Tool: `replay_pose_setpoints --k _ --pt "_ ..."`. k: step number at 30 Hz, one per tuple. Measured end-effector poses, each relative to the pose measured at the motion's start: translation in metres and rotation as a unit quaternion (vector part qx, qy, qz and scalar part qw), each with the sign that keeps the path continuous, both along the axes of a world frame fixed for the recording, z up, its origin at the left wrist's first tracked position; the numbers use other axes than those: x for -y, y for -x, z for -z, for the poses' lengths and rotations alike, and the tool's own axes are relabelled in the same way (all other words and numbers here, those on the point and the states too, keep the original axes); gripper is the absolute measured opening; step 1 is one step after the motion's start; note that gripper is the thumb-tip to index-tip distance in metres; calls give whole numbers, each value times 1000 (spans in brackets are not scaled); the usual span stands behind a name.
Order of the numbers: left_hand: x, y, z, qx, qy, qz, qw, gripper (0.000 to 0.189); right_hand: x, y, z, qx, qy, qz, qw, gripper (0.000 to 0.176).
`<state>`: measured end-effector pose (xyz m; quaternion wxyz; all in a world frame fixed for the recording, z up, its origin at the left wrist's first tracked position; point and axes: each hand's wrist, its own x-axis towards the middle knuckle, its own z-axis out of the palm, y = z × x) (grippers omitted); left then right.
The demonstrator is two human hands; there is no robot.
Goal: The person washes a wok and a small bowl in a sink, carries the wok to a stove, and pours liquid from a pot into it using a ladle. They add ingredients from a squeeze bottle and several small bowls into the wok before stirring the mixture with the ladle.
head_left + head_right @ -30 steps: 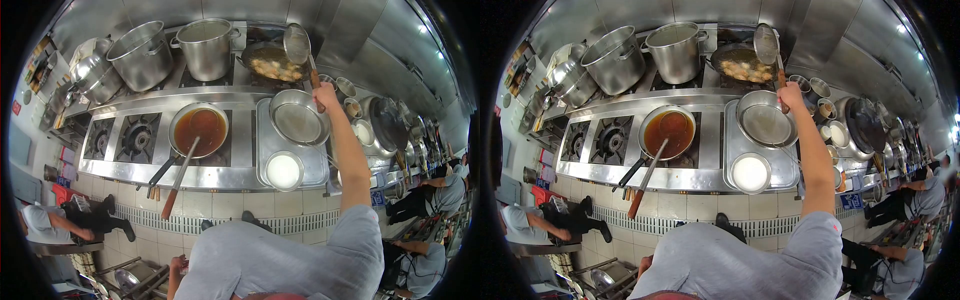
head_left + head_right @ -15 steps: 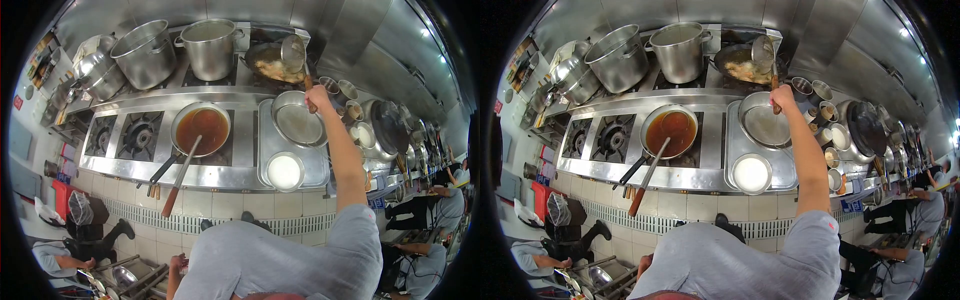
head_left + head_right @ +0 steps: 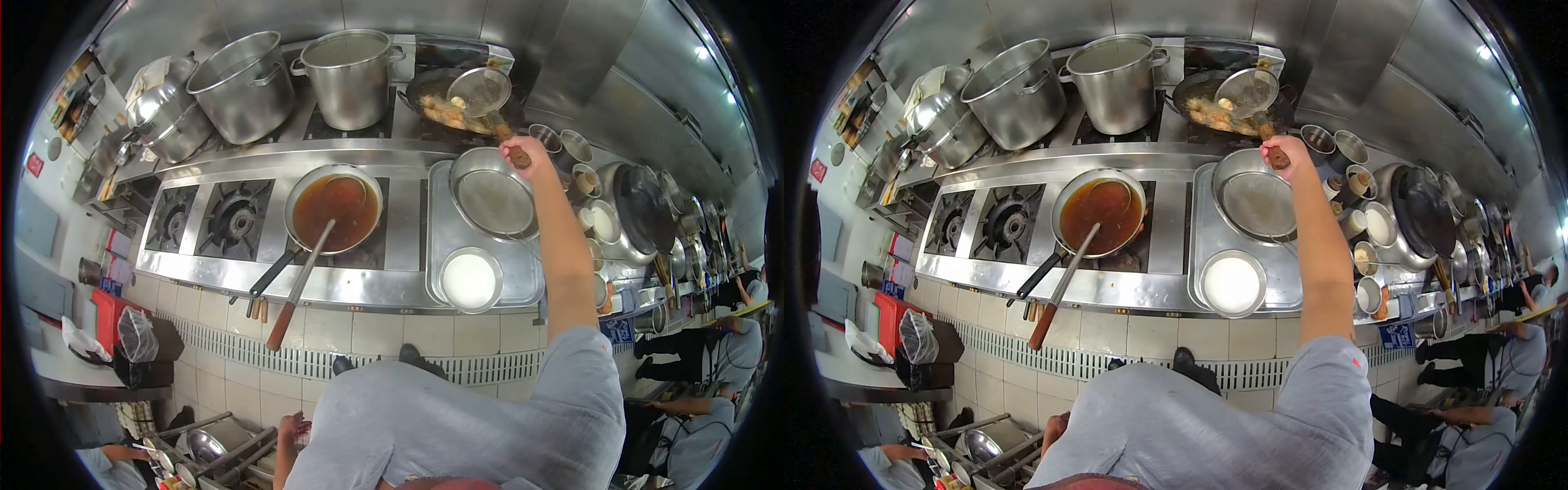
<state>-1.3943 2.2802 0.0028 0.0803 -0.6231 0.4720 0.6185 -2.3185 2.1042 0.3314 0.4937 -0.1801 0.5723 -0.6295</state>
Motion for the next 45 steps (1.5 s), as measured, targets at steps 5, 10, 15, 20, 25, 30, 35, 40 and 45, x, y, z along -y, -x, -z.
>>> replay_pose_setpoints --k 5,10,15,20,25,30,35,40,45 --pt "1 1 -2 2 4 4 1000 47 -8 8 6 63 39 -17 997 10" --pt "0 0 0 1 10 18 1000 47 -20 11 5 38 33 0 999 10" --pt "3 -1 4 -4 33 49 998 46 -31 3 -5 -54 13 19 998 4" --pt "9 8 -4 10 25 17 999 42 -35 -4 -13 -101 7 23 995 5" --pt "8 10 -5 17 14 6 1000 43 -38 -10 -21 -170 -25 12 985 6" --pt "1 7 -3 19 -6 -6 1000 44 -44 -7 -27 -29 30 11 999 6" --pt "2 5 0 12 -10 -8 1000 46 -42 -12 -29 -24 31 -4 999 6" --pt "6 7 1 6 -11 -9 1000 47 -38 -12 -28 -74 28 12 997 6" --pt "7 8 0 4 -14 -6 1000 49 -36 -9 -29 -77 31 16 996 6"
